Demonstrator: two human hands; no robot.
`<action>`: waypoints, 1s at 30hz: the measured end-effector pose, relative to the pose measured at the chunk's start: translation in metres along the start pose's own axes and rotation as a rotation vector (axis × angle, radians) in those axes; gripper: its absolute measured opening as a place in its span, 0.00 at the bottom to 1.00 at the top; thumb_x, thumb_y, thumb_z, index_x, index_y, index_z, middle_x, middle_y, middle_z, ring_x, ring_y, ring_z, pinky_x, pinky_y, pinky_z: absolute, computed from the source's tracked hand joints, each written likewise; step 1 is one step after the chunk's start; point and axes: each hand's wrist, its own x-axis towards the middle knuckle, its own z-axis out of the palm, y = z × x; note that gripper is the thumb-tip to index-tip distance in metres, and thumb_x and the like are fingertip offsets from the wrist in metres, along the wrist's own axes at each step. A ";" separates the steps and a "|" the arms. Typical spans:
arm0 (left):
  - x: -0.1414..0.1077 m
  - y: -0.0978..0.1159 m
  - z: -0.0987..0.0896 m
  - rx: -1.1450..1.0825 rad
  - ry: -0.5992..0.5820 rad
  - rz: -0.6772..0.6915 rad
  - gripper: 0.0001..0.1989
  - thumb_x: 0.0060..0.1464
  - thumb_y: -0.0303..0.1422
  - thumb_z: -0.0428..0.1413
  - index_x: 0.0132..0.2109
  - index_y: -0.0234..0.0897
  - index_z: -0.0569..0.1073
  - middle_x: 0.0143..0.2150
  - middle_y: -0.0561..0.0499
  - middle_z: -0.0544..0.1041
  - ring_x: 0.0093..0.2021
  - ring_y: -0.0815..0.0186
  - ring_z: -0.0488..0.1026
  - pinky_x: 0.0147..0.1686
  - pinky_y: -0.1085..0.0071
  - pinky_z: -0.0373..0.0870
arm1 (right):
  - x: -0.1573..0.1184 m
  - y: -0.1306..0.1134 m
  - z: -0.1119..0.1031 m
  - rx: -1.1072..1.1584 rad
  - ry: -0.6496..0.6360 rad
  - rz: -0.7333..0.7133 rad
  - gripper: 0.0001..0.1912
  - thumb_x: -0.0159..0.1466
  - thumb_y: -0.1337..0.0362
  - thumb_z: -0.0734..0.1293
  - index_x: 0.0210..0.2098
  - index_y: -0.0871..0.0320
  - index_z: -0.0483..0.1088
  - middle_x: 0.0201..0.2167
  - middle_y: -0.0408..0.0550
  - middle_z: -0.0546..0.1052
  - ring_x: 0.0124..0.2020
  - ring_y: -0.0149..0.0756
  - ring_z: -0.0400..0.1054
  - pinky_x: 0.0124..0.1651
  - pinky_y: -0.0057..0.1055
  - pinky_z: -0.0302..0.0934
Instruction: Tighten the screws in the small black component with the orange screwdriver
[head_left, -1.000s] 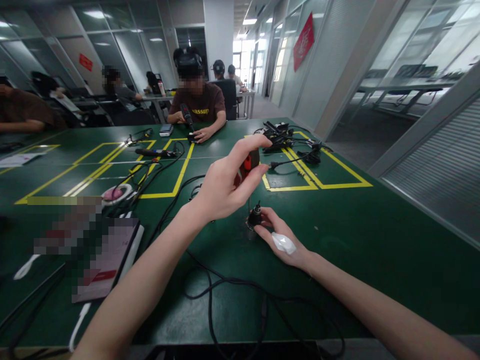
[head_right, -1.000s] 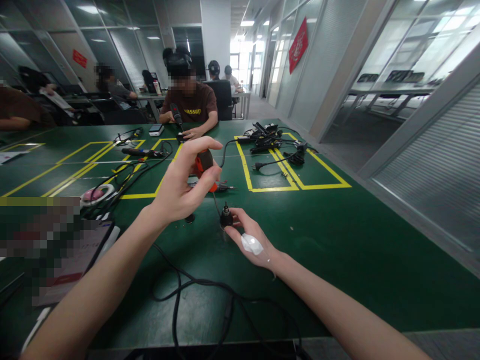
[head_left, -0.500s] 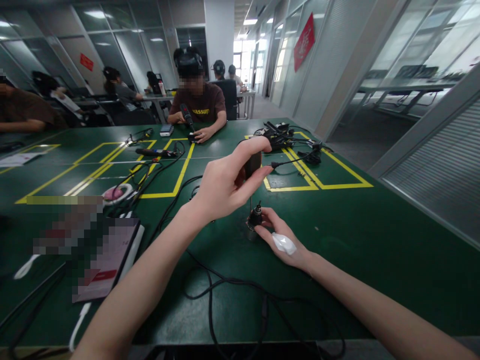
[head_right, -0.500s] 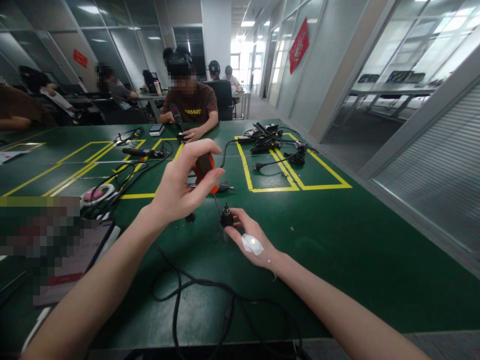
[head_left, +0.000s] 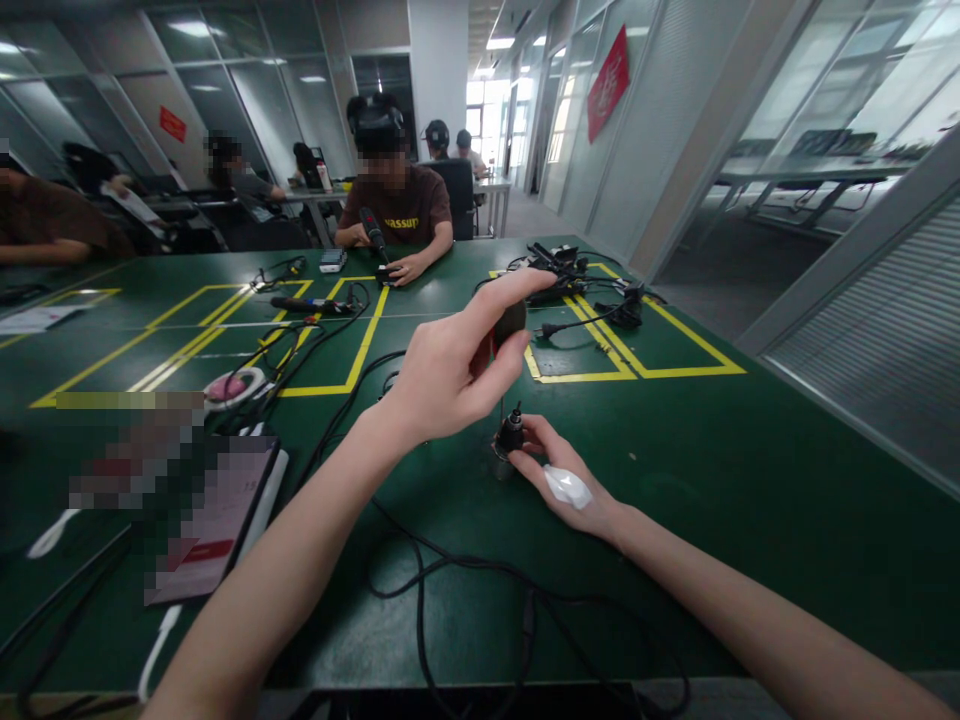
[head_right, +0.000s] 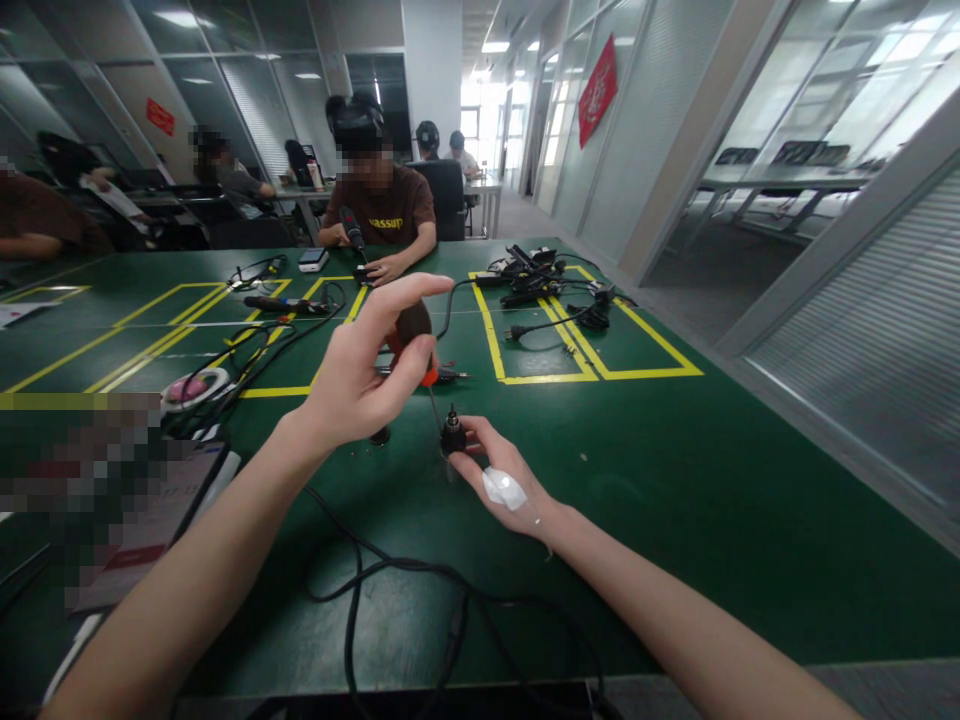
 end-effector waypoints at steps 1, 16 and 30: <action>0.000 0.000 0.000 0.023 0.017 0.002 0.19 0.68 0.33 0.51 0.64 0.40 0.65 0.55 0.47 0.78 0.27 0.75 0.71 0.31 0.73 0.70 | 0.000 0.000 0.000 -0.002 0.000 0.000 0.17 0.67 0.60 0.66 0.56 0.52 0.67 0.49 0.52 0.81 0.50 0.46 0.78 0.57 0.49 0.73; -0.001 0.000 0.001 -0.148 -0.052 -0.100 0.19 0.70 0.35 0.45 0.65 0.39 0.62 0.45 0.48 0.79 0.31 0.70 0.74 0.35 0.71 0.74 | 0.000 -0.002 0.000 0.008 -0.002 -0.007 0.17 0.68 0.59 0.66 0.55 0.52 0.67 0.48 0.52 0.81 0.49 0.47 0.78 0.56 0.49 0.73; 0.002 0.000 0.001 -0.060 0.020 -0.035 0.13 0.69 0.36 0.54 0.57 0.38 0.66 0.44 0.51 0.75 0.26 0.77 0.67 0.26 0.77 0.66 | 0.000 -0.001 0.000 0.000 -0.005 -0.023 0.17 0.68 0.60 0.65 0.56 0.53 0.66 0.49 0.53 0.81 0.50 0.46 0.77 0.58 0.49 0.72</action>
